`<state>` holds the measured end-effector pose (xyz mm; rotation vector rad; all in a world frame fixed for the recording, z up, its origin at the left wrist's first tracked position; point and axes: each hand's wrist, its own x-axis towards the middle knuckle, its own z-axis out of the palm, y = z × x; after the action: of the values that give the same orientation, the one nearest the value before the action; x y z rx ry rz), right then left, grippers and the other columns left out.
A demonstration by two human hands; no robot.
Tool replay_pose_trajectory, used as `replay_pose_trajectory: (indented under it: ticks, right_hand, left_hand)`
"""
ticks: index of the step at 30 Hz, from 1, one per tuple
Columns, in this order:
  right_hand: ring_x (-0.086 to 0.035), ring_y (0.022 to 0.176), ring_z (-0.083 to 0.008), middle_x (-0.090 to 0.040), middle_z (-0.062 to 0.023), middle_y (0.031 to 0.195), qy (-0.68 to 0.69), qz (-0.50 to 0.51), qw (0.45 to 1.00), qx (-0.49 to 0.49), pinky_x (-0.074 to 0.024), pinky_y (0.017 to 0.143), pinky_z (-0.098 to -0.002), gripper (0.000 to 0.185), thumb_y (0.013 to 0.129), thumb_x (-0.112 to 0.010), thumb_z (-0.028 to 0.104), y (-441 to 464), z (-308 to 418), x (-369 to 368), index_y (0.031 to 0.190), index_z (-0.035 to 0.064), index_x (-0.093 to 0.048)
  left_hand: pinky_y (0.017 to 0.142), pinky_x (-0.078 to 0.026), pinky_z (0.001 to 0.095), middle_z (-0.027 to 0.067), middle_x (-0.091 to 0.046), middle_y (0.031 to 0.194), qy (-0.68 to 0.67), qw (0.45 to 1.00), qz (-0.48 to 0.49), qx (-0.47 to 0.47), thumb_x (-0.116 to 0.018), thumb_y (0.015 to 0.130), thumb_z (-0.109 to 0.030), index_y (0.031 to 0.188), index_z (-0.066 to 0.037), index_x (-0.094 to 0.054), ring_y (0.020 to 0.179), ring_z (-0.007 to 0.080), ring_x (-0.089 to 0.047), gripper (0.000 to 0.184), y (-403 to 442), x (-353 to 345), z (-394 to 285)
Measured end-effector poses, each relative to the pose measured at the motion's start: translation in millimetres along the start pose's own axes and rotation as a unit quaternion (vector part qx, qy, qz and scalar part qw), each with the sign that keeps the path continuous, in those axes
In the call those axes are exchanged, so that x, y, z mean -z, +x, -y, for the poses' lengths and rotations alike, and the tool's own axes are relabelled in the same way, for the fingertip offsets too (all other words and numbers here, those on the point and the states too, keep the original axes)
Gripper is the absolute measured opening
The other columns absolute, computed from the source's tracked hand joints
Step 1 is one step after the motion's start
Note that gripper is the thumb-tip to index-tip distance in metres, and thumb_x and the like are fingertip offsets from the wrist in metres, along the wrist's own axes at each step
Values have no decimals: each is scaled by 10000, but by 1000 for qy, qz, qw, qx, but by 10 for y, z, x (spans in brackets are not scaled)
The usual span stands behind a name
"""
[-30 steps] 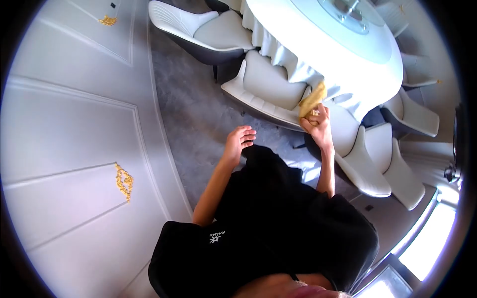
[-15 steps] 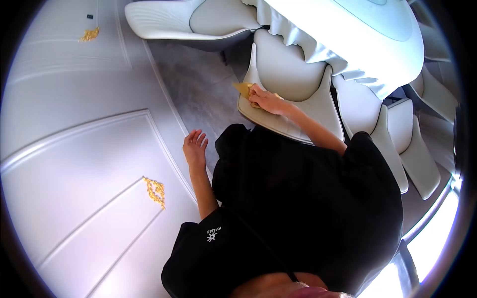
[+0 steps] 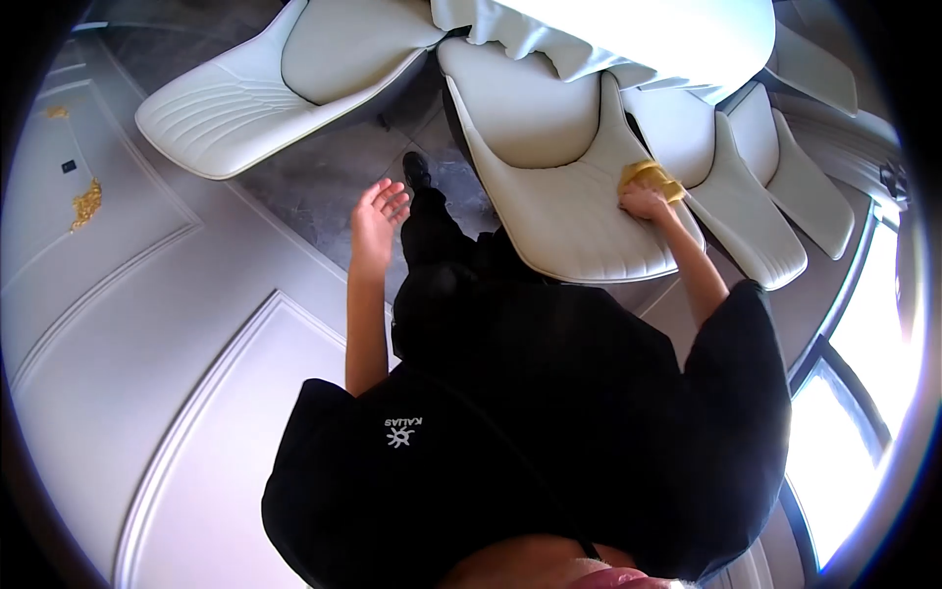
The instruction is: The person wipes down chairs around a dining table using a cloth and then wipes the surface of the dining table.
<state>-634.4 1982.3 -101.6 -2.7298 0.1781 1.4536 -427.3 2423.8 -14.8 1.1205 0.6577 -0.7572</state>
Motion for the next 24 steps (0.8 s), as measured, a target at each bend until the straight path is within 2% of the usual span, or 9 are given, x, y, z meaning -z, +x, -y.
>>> replay_pose_trajectory:
  ticks: [1, 3, 4, 5, 7, 10, 13, 19, 24]
  right_hand:
    - [-504, 1093, -258, -522, -119, 1230, 47, 188, 979, 64, -389, 935, -375, 435, 886, -458, 346, 87, 96, 162, 1199, 57, -544]
    - [-468, 1088, -175, -527, -50, 1216, 507, 159, 847, -18, -353, 946, -308, 477, 893, -466, 370, 261, 313, -326, 1273, 83, -493]
    - [-444, 1066, -140, -513, -13, 1198, 484, 147, 861, 47, -335, 945, -265, 514, 887, -490, 397, 303, 552, -230, 1300, 91, -469]
    - [-453, 1057, -146, -514, -26, 1205, 533, 145, 833, 41, -324, 954, -273, 545, 893, -495, 397, 32, 1093, 473, 1335, 85, -430]
    - [-389, 1196, -161, -440, -60, 1328, 654, 165, 738, 17, -261, 1026, -273, 557, 916, -465, 371, 175, 1546, 670, 1362, 49, -375]
    - [-249, 1330, -171, -311, -78, 1440, 612, 10, 775, 159, -173, 1086, -278, 537, 939, -431, 326, 738, 1879, 460, 1383, 43, -325]
    - [-230, 1347, -309, -278, -160, 1442, 398, -114, 880, 230, -189, 1106, -351, 469, 940, -408, 214, 1328, 2019, 271, 1352, 1, -341]
    - [-266, 1298, -429, -257, -279, 1402, 333, -286, 871, 222, -271, 1063, -426, 508, 879, -464, 105, 2422, 2233, 320, 1331, -68, -309]
    - [-254, 1285, -463, -190, -326, 1403, 324, -396, 851, 115, -287, 1048, -423, 572, 879, -432, 59, 3414, 2403, 577, 1367, -94, -178]
  left_hand:
    - [810, -420, 340, 87, -586, 986, 0, 1000, 12, -6, -484, 883, -256, 1067, -46, -508, 899, 202, -559, 280, 64, 68, -145]
    - [811, -418, 339, 87, -586, 992, 4, 1000, 9, -17, -481, 884, -263, 1072, -45, -508, 902, 202, -559, 289, 204, 262, -382]
    - [812, -415, 338, 88, -586, 998, 14, 1000, -1, -26, -479, 885, -271, 1076, -43, -508, 904, 203, -559, 298, 245, 367, -478]
    - [817, -410, 341, 91, -587, 1015, 21, 999, -20, -30, -478, 884, -287, 1087, -42, -507, 908, 204, -555, 319, 274, 458, -575]
    - [822, -408, 341, 83, -583, 1014, 7, 999, -29, -24, -481, 885, -277, 1085, -48, -502, 912, 199, -552, 304, 380, 723, -650]
    - [831, -403, 341, 71, -580, 1008, 13, 998, -65, 6, -472, 888, -278, 1085, -57, -502, 918, 192, -546, 298, 547, 962, -667]
    - [812, -419, 335, 73, -581, 1006, 79, 992, -83, 56, -458, 890, -301, 1077, -63, -518, 908, 192, -556, 309, 769, 1047, -558]
    - [751, -463, 272, 96, -639, 962, 162, 976, -39, 141, -454, 917, -230, 1065, -52, -560, 858, 158, -612, 255, 1096, 1195, -46]
    - [764, -447, 262, 81, -622, 937, 288, 956, -50, 30, -497, 899, -151, 988, -26, -563, 887, 159, -597, 168, 1134, 1355, 512]
